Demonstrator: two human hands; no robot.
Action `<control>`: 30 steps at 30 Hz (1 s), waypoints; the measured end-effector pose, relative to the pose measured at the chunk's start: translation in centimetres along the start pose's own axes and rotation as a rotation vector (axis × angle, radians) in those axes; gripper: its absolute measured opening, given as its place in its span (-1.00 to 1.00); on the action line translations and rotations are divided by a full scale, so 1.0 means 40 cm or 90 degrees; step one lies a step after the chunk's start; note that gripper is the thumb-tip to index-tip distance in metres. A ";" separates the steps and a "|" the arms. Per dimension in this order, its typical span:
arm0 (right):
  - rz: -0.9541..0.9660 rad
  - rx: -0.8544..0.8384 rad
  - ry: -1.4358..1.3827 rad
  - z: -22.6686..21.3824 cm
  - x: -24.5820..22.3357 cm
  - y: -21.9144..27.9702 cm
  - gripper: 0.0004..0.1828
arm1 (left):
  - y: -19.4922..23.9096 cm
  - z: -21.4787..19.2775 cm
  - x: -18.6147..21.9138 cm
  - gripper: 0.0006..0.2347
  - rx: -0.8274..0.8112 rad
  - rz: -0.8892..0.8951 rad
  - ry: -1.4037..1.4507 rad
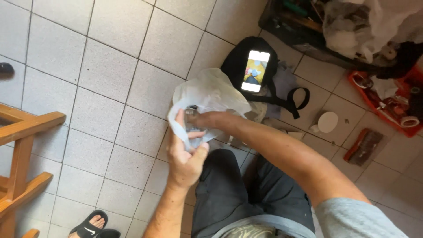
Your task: Inspecting a white plastic pump component by comparing it to reference images on a smartphone.
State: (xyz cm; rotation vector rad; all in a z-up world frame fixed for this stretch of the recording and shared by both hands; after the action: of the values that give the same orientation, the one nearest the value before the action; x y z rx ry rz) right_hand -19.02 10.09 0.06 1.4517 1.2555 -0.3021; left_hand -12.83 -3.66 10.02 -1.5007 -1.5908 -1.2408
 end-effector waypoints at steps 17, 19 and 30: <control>-0.058 -0.126 -0.948 -0.087 0.095 0.483 -0.16 | 0.171 -0.083 -0.103 -0.60 0.214 0.115 -0.098; -0.068 -0.140 -0.970 -0.078 0.107 0.528 -0.15 | 0.234 -0.076 -0.127 -0.62 0.230 0.124 -0.122; -0.014 -0.092 -1.048 -0.047 0.329 0.695 -0.17 | 0.400 0.244 -0.236 -0.81 -0.086 -0.172 -0.239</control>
State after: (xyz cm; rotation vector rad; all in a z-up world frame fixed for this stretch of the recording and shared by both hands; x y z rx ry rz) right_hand 7.71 24.13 6.19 0.6030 -0.0789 -1.0896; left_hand 5.86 0.21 1.32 -1.7238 -2.0439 -1.2870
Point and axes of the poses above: each hand's wrist, its own y-axis away from the middle knuckle, its own z-axis out of the palm, x = y × z, the point moved 3 cm from there along -y, towards the middle knuckle, and after that the axes turned 9 degrees about -y, right-handed, at the moved point
